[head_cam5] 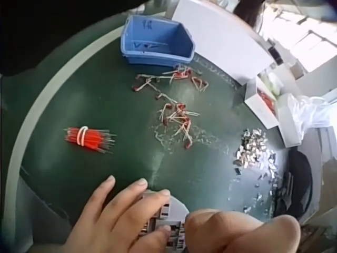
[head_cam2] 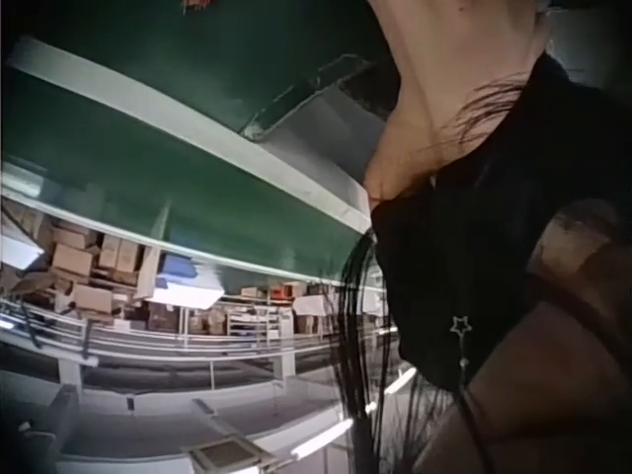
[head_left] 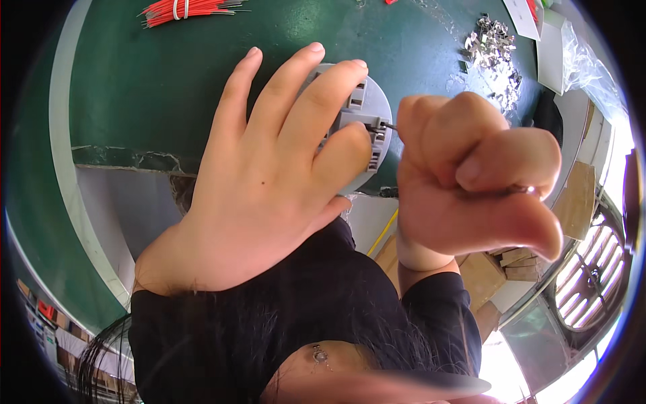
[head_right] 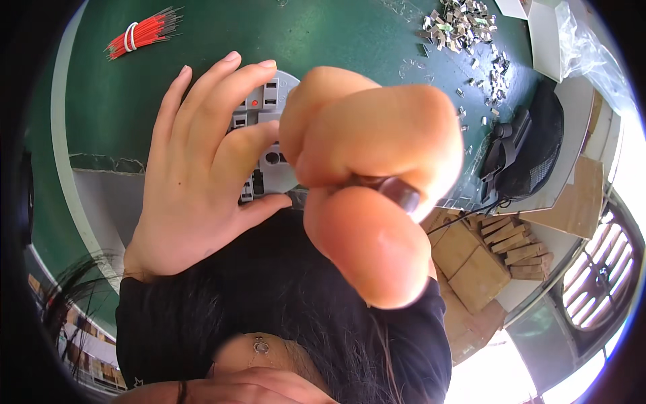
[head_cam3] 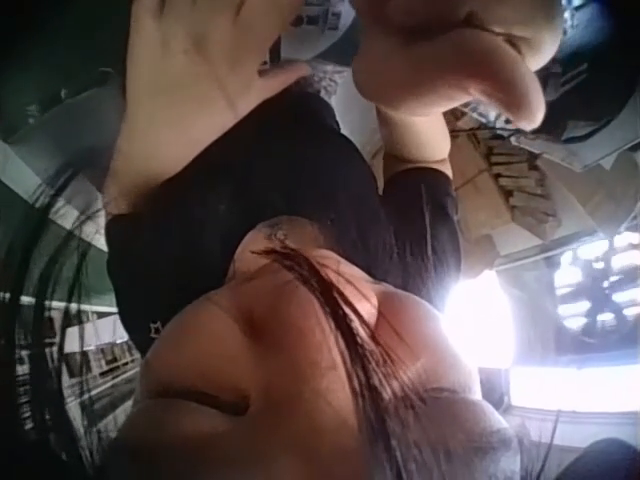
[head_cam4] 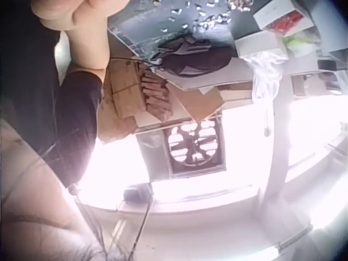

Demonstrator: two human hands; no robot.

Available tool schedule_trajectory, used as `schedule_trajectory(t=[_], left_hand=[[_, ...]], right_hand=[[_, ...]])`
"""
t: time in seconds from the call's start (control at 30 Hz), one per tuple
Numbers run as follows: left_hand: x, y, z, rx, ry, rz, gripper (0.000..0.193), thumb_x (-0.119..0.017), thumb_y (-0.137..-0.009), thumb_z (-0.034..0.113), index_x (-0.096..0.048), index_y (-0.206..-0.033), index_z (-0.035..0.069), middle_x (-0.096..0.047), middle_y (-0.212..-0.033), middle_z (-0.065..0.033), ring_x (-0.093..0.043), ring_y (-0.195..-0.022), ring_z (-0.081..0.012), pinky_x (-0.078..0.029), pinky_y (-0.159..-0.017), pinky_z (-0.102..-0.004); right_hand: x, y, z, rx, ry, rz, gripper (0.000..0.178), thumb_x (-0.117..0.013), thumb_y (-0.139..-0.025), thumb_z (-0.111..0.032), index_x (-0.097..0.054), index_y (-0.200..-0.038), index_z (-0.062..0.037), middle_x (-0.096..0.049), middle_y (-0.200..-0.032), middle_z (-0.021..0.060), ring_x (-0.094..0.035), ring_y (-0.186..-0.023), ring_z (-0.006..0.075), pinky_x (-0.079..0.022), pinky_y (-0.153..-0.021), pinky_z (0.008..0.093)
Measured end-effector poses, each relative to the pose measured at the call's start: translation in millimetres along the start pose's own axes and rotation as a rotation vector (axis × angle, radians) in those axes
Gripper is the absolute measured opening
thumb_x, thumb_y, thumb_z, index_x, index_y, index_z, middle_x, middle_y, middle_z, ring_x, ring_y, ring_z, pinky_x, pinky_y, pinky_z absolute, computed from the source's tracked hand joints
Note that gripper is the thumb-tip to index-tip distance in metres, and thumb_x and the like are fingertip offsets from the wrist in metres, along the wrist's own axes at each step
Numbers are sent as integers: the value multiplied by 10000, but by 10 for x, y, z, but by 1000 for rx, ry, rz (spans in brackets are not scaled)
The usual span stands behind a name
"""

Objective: Assembling electrical components onto a circular base plate by inserting wires and tightening screws with a screwdriver.

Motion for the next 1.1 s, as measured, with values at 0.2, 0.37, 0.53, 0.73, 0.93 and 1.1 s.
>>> schedule_trajectory(t=[0.2,0.37,0.53,0.73,0.93,1.1], left_hand=[[-26,38,-39,-1,-33,50,781,-932,-459,160,-571,-1148,101,-507,-1414,-129,-459,-1345,-391,-345,-1122,-544],[799,1021,-356,376,100,625,764,-839,-712,156,-484,-1358,-47,-569,-1338,-213,-572,-1233,-313,-445,-1063,-429],[1637,2803,-1605,740,-558,645,760,-775,-873,246,-381,-1436,-79,-457,-1435,-234,-451,-1337,-301,-336,-1140,-410],[1497,1566,-1415,583,-552,695,774,-803,-820,278,-433,-1448,18,-453,-1469,-191,-400,-1386,-323,-282,-1167,-428],[1994,-664,-1980,531,-307,597,804,-714,-845,558,-475,-1354,-17,-482,-1401,-266,-449,-1339,-412,-365,-1138,-448],[1985,-1753,-2668,593,-398,610,730,-693,-880,517,-502,-1350,-8,-493,-1399,-241,-457,-1333,-397,-387,-1115,-452]], right_hand=[[120,-27,-90,135,-371,27,548,-468,-1003,-597,-405,-735,-124,-349,-623,-20,-253,-515,89,-225,-506,287],[490,139,-622,-16,585,85,280,-685,-933,-305,-632,-802,-63,-559,-764,16,-468,-602,127,-370,-562,278],[652,326,-269,-329,1022,42,185,-751,-850,-7,-747,-1032,-35,-643,-902,42,-556,-707,106,-416,-631,221],[664,350,-171,-355,1206,-86,220,-804,-786,-49,-737,-995,-51,-667,-905,89,-638,-701,214,-508,-622,301],[756,326,-205,-203,1127,-138,189,-779,-792,5,-730,-974,-17,-647,-898,73,-580,-703,147,-441,-591,250],[621,248,-195,-23,1109,-172,236,-800,-746,-9,-723,-964,-52,-654,-871,80,-608,-674,198,-452,-579,293]])
Point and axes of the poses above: each hand's wrist, its own y-axis away from the middle knuckle, its own x-axis out of the back of the hand, z = x × y, the point moved 2 cm from there along -y, towards the middle knuckle
